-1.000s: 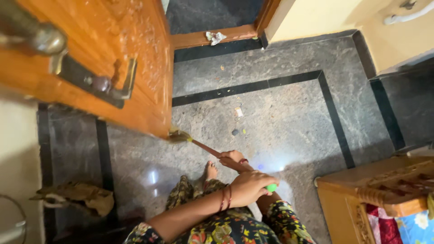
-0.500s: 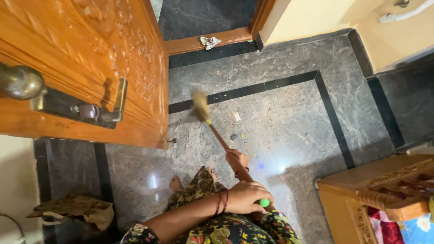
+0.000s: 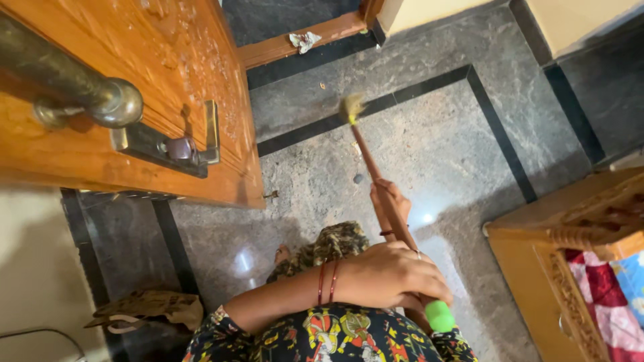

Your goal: The person sweeps debris from the floor using a handheld broom, moving through several areas of the room and clearing items out of the way.

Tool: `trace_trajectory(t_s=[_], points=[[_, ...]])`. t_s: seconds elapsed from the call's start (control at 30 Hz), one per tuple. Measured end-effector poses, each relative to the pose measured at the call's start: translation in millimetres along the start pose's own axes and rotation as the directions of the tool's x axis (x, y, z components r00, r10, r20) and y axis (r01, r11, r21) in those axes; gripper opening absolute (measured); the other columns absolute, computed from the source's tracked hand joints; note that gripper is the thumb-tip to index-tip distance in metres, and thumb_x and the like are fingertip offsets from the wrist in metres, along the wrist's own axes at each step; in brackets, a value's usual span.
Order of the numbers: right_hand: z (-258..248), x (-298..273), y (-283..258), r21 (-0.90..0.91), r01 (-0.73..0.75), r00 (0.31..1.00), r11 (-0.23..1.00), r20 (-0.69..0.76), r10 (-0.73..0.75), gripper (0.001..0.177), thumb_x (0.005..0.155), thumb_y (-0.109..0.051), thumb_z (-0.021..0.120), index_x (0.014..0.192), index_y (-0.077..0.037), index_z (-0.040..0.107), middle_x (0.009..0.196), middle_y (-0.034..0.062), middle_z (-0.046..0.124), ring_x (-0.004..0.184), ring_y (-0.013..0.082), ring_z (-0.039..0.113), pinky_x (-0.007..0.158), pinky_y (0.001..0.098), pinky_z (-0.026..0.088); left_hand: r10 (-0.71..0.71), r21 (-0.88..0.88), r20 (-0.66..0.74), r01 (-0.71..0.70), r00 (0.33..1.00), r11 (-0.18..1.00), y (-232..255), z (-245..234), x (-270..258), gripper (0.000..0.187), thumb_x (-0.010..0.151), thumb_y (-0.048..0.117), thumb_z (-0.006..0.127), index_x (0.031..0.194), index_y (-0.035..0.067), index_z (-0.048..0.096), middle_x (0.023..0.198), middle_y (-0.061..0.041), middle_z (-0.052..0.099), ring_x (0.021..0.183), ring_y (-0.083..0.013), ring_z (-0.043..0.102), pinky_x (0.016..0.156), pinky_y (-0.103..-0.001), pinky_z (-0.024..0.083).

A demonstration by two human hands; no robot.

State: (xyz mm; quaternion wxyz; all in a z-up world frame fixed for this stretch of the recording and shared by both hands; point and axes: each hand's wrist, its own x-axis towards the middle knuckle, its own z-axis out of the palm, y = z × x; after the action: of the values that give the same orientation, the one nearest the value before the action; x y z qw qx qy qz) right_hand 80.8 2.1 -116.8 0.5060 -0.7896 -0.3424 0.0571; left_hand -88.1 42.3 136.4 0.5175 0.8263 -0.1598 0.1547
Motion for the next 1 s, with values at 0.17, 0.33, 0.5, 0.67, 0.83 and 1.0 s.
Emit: trace_trajectory(t_s=[0.17, 0.33, 0.5, 0.67, 0.83, 1.0], points=[[-67.4, -29.7, -38.5, -0.126, -0.120, 0.992, 0.985, 0.029, 0.125, 0.024, 0.092, -0.021, 0.077, 0.115, -0.013, 0.074, 0.074, 0.0071, 0.071, 0.064, 0.0147, 0.063, 0.059, 0.0306, 0.050, 0.099, -0.142, 0.163, -0.076, 0.982, 0.987, 11.6, 7.3, -12.0, 0.039, 0.089, 0.021, 0.076, 0.128, 0.027, 0.068, 0.117, 0.006, 0.072, 0.112, -0.0178, 0.070, 0.098, -0.035, 0.054], [-116.4, -65.4, -31.4, -0.506, -0.029, 1.000, 0.862, -0.009, 0.028, 0.013, 0.097, -0.022, 0.073, 0.104, -0.011, 0.073, 0.072, 0.0182, 0.066, 0.061, 0.0318, 0.065, 0.059, 0.0398, 0.052, 0.084, -0.102, 0.096, -0.074, 0.992, 0.992, 7.9, 19.2, -20.9, 0.048, 0.082, 0.009, 0.073, 0.128, 0.021, 0.066, 0.134, 0.003, 0.069, 0.126, -0.0209, 0.069, 0.105, -0.039, 0.053], [-144.1, -117.7, 28.6, -0.629, -0.342, 0.897, 0.698, 0.003, 0.442, 0.023, 0.093, -0.028, 0.067, 0.109, -0.015, 0.076, 0.077, 0.0200, 0.071, 0.069, 0.0373, 0.068, 0.064, 0.0469, 0.054, -0.134, -0.165, 0.144, 0.157, 0.980, 0.974, -18.6, 29.6, -33.2, 0.046, 0.087, -0.001, 0.065, 0.129, 0.018, 0.065, 0.141, -0.003, 0.067, 0.123, -0.0255, 0.069, 0.101, -0.038, 0.056], [-132.5, -186.1, 116.4, -0.659, -0.388, 0.776, 0.644, 0.142, 0.614, 0.029, 0.087, -0.027, 0.063, 0.111, -0.019, 0.078, 0.098, 0.0200, 0.075, 0.090, 0.0384, 0.073, 0.080, 0.0465, 0.057, -0.328, -0.166, 0.261, 0.377, 0.908, 0.911, -44.5, 50.2, -38.0, 0.042, 0.089, -0.002, 0.064, 0.127, 0.016, 0.066, 0.128, -0.006, 0.072, 0.111, -0.0291, 0.072, 0.095, -0.041, 0.057], [-65.3, -216.7, 127.4, -0.515, -0.447, 0.754, 0.732, 0.223, 0.617, 0.026, 0.092, -0.026, 0.062, 0.112, -0.015, 0.075, 0.089, 0.0181, 0.076, 0.083, 0.0358, 0.074, 0.075, 0.0451, 0.057, -0.318, 0.065, 0.252, 0.312, 0.914, 0.948, -56.3, 57.2, -59.1, 0.046, 0.088, -0.009, 0.059, 0.126, 0.015, 0.069, 0.119, -0.007, 0.075, 0.108, -0.0258, 0.075, 0.101, -0.042, 0.054], [-17.6, -171.5, 136.0, -0.488, -0.356, 0.789, 0.797, 0.301, 0.536, 0.020, 0.090, -0.021, 0.068, 0.108, -0.018, 0.076, 0.089, 0.0174, 0.076, 0.080, 0.0343, 0.074, 0.071, 0.0439, 0.056, -0.380, 0.104, 0.069, 0.372, 0.922, 0.922, -60.1, 32.7, -76.0, 0.038, 0.089, -0.009, 0.059, 0.117, 0.013, 0.070, 0.127, -0.006, 0.073, 0.112, -0.0268, 0.072, 0.100, -0.044, 0.050]])
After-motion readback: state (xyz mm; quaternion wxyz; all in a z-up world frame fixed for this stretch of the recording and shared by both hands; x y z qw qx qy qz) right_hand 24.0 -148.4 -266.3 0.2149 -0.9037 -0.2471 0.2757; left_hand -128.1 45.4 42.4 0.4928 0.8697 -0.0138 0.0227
